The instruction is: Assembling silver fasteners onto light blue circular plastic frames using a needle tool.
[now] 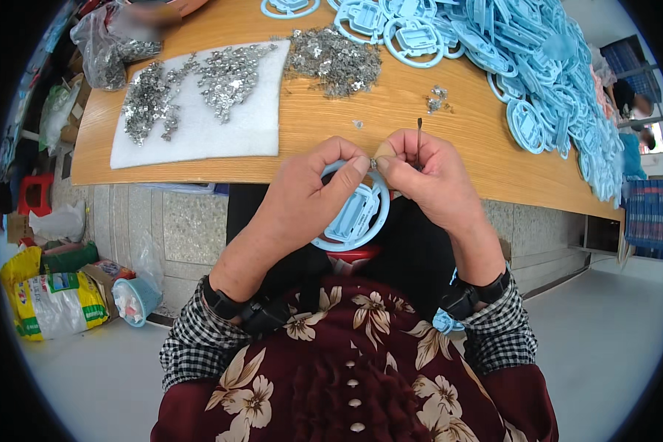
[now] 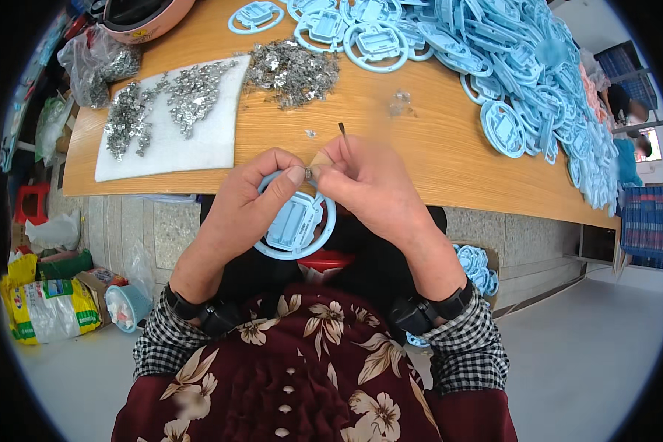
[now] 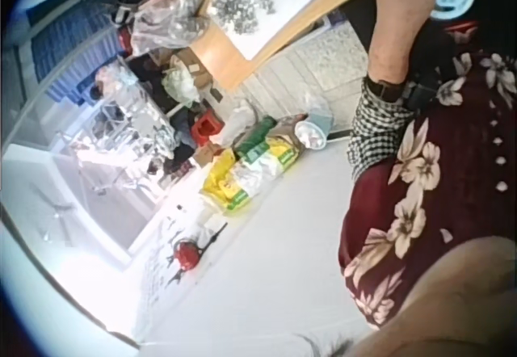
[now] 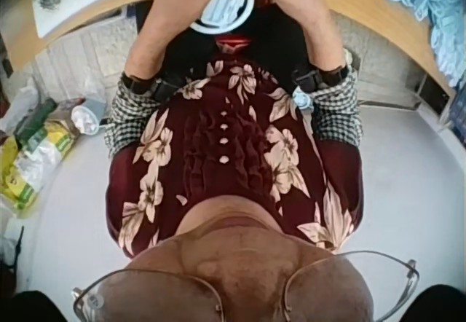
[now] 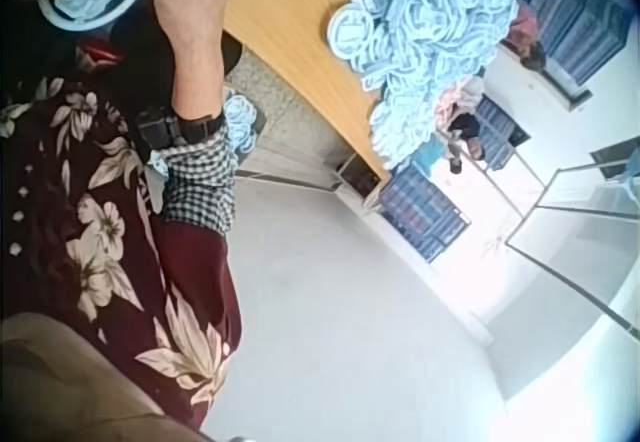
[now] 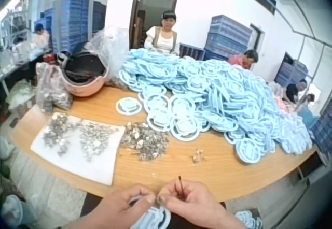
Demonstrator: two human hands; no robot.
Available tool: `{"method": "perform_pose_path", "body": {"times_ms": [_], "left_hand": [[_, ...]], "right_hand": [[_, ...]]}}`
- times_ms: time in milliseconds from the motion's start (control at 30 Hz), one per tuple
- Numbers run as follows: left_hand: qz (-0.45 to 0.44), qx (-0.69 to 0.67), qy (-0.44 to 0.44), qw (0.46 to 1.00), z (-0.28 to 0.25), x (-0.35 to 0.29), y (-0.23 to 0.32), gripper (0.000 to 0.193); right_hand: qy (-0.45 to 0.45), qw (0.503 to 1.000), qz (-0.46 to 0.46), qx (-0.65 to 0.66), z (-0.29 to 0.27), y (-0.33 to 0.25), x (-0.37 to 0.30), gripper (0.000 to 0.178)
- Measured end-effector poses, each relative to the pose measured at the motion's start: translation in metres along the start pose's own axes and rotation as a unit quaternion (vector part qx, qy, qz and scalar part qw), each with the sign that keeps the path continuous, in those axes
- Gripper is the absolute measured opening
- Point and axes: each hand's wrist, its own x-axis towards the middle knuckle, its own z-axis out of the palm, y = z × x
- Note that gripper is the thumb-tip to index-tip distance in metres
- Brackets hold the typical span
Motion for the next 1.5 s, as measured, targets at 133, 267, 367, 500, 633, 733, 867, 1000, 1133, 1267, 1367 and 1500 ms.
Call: {"method": "perform_pose_path", "body": {"times_ms": [133, 267, 367, 500, 633, 733, 867, 1000, 1133, 1267, 1367, 1500], "left_hand": [[-0.047, -0.103, -0.006, 0.993, 0.003, 0.006, -0.005, 0.022], [-0.080, -0.148, -0.009, 0.986, -0.001, 0.010, -0.011, 0.027], [-0.086, -0.136, 0.002, 0.987, 0.000, 0.010, -0.012, 0.028], [-0.072, -0.093, 0.014, 0.993, -0.001, 0.012, -0.014, 0.030], [-0.080, -0.060, 0.014, 0.995, -0.002, 0.013, -0.009, 0.032], [-0.085, -0.016, 0.023, 0.996, 0.001, 0.012, -0.006, 0.032], [-0.075, -0.022, 0.022, 0.997, 0.003, 0.012, -0.011, 0.033], [-0.079, -0.071, 0.004, 0.994, 0.002, 0.009, -0.018, 0.032], [-0.051, -0.144, -0.015, 0.988, 0.003, 0.006, -0.011, 0.031], [-0.057, -0.166, -0.047, 0.983, -0.002, 0.002, -0.009, 0.031], [0.009, -0.097, -0.054, 0.994, -0.001, -0.001, -0.014, 0.031], [0.152, 0.181, -0.072, 0.969, -0.009, -0.003, -0.004, 0.041]], "right_hand": [[0.027, 1.000, 0.002, 0.013, -0.004, -0.002, -0.003, 0.016], [0.046, 0.994, -0.073, -0.070, -0.002, 0.001, -0.012, 0.009], [0.044, 0.986, -0.097, -0.126, 0.003, 0.000, -0.015, 0.007], [0.046, 0.968, -0.141, -0.204, 0.009, -0.002, -0.013, 0.009], [0.033, 0.917, -0.221, -0.330, 0.008, -0.006, -0.011, 0.015], [0.018, 0.862, -0.270, -0.430, 0.013, -0.008, -0.012, 0.018], [0.028, 0.863, -0.253, -0.437, 0.015, -0.006, -0.018, 0.020], [0.085, 0.942, -0.106, -0.308, 0.006, -0.012, -0.027, 0.019], [0.007, 0.994, -0.011, -0.108, 0.008, 0.008, -0.027, 0.028], [-0.037, 0.980, 0.151, 0.120, 0.001, 0.013, -0.030, 0.029], [-0.046, 0.980, 0.150, 0.119, -0.002, 0.013, -0.031, 0.029], [-0.051, 0.984, 0.140, 0.099, -0.001, 0.013, -0.033, 0.032]]}}
